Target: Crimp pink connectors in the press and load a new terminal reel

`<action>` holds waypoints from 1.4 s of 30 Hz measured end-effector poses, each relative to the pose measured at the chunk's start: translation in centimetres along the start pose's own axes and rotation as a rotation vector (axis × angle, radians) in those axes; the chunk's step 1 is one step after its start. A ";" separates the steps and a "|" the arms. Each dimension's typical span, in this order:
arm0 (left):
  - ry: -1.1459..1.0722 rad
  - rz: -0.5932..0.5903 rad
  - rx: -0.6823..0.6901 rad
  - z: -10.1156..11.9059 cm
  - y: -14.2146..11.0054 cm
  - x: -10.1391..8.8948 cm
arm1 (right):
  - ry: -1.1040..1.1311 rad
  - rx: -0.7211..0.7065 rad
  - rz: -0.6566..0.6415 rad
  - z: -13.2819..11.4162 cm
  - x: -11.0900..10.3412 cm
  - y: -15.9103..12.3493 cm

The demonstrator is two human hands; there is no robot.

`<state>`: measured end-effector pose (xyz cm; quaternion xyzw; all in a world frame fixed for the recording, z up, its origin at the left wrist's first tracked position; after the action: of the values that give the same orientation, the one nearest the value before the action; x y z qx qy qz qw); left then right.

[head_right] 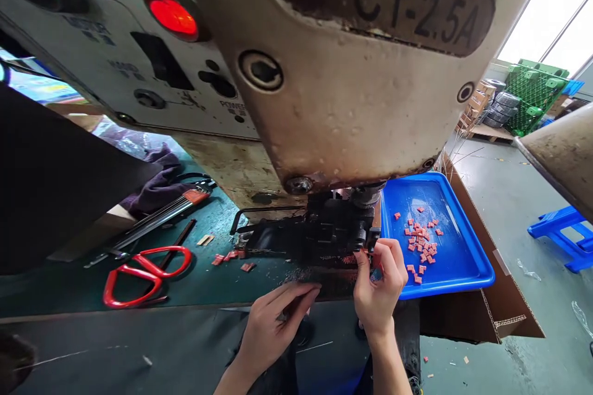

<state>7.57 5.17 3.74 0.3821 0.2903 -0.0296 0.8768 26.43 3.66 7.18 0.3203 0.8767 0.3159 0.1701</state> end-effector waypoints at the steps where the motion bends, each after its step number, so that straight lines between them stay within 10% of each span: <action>1: 0.001 0.004 0.005 0.0 0.0 0.0 | -0.001 0.007 0.012 0.0 0.0 -0.1; 42: -0.011 0.032 0.008 0.7 0.0 -0.5 | 0.125 0.051 0.172 0.7 -0.1 -1.4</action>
<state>7.54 4.64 4.41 0.3899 0.2791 -0.0189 0.8773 26.22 3.04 5.70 0.3782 0.8627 0.3263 0.0791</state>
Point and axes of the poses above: each hand's wrist, its own y-axis towards the middle knuckle, its own x-axis out of the palm, z = x × y, the point moved 6 cm from there along y, towards the middle knuckle, and after that the axes turned 8 degrees about y, right-handed, at the moved point
